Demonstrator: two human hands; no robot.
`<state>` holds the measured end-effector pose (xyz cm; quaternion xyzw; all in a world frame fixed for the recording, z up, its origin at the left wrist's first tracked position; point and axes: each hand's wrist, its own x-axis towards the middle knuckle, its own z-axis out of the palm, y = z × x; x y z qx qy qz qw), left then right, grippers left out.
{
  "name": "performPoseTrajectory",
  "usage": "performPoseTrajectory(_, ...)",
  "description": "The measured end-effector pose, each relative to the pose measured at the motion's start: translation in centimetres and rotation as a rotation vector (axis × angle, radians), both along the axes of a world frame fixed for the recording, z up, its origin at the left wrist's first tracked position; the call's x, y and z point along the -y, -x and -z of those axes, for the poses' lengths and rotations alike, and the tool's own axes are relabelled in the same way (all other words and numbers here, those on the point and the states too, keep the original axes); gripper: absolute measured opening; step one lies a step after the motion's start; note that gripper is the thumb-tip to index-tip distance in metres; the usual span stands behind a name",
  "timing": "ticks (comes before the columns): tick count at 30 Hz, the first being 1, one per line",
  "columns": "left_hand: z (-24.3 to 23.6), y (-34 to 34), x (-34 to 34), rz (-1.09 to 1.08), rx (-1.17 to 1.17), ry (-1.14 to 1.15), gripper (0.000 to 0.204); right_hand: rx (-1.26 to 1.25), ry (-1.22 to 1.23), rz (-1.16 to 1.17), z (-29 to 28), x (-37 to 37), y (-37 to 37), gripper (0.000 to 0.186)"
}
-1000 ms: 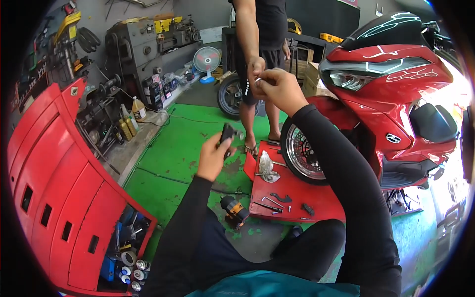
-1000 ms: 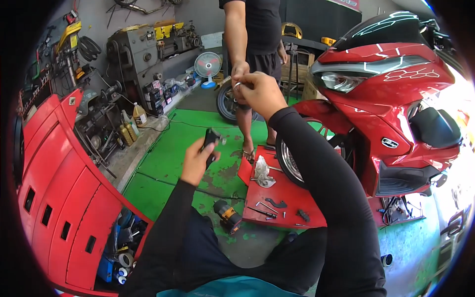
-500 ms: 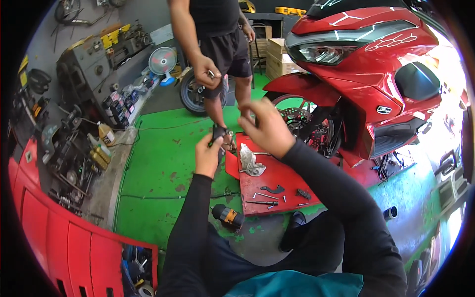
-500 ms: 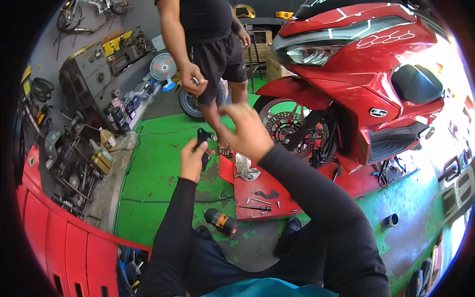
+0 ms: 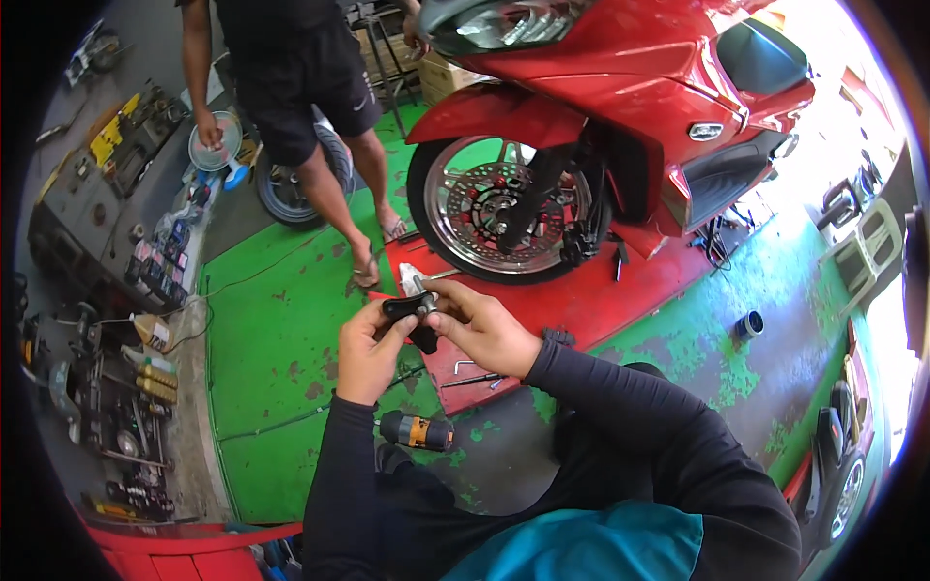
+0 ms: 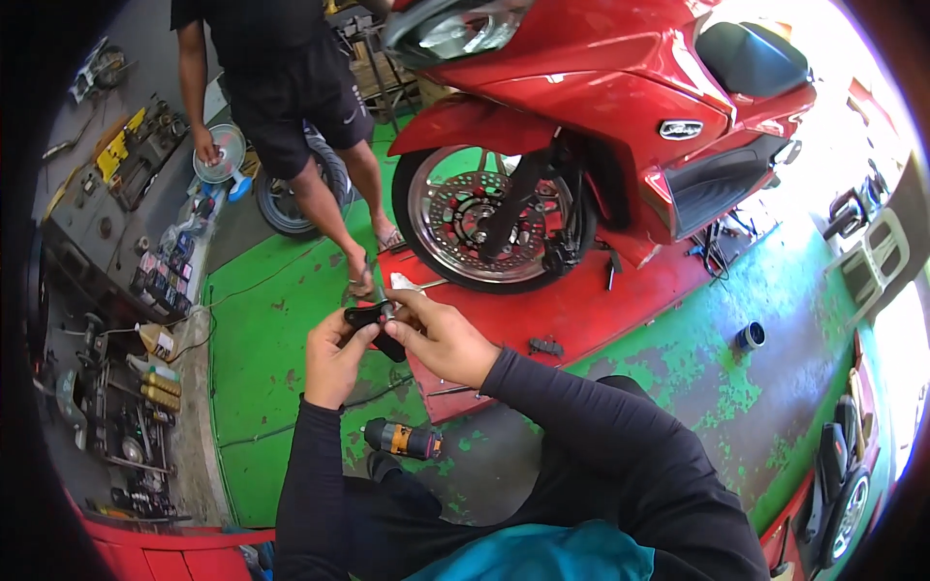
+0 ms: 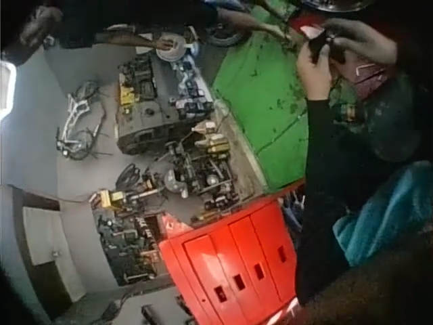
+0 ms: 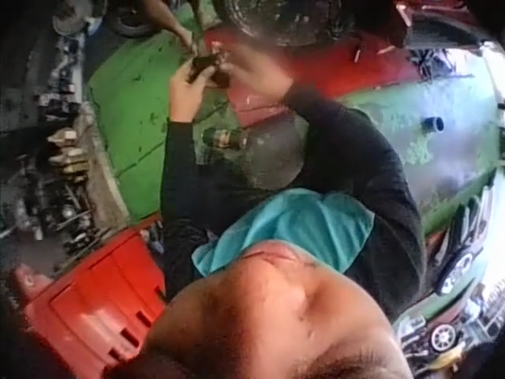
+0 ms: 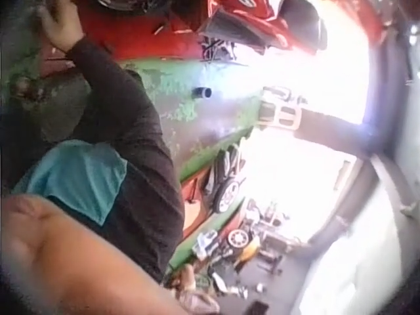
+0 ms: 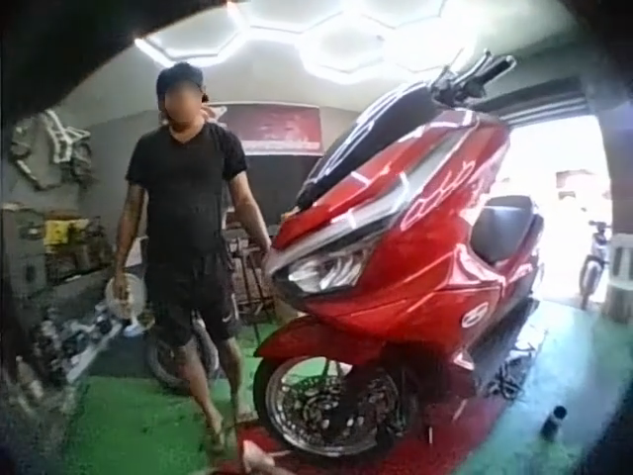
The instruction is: Servicing and reinstalling a motorcycle front brake caliper.
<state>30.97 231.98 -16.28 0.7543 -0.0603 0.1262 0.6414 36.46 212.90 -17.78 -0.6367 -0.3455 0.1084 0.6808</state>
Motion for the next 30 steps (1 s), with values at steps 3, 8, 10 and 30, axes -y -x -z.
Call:
performPoseTrajectory(3,1.2,-0.1,0.0,0.022,-0.062,0.095,0.017,0.012,0.048,-0.024,-0.6,1.4,-0.3,0.051)
performPoseTrajectory(8,0.7,-0.7,0.8,0.017,-0.147,0.190,0.019,-0.094,0.236,-0.042,0.1,3.6,-2.8,0.040)
performPoseTrajectory(10,0.4,-0.8,0.9,0.025,-0.170,0.233,0.020,-0.174,0.227,-0.121,-0.1,4.2,-3.2,0.038)
performPoseTrajectory(30,1.1,-1.3,2.8,0.071,-0.019,0.485,0.018,-0.361,0.257,-0.355,0.7,5.2,-2.5,0.034)
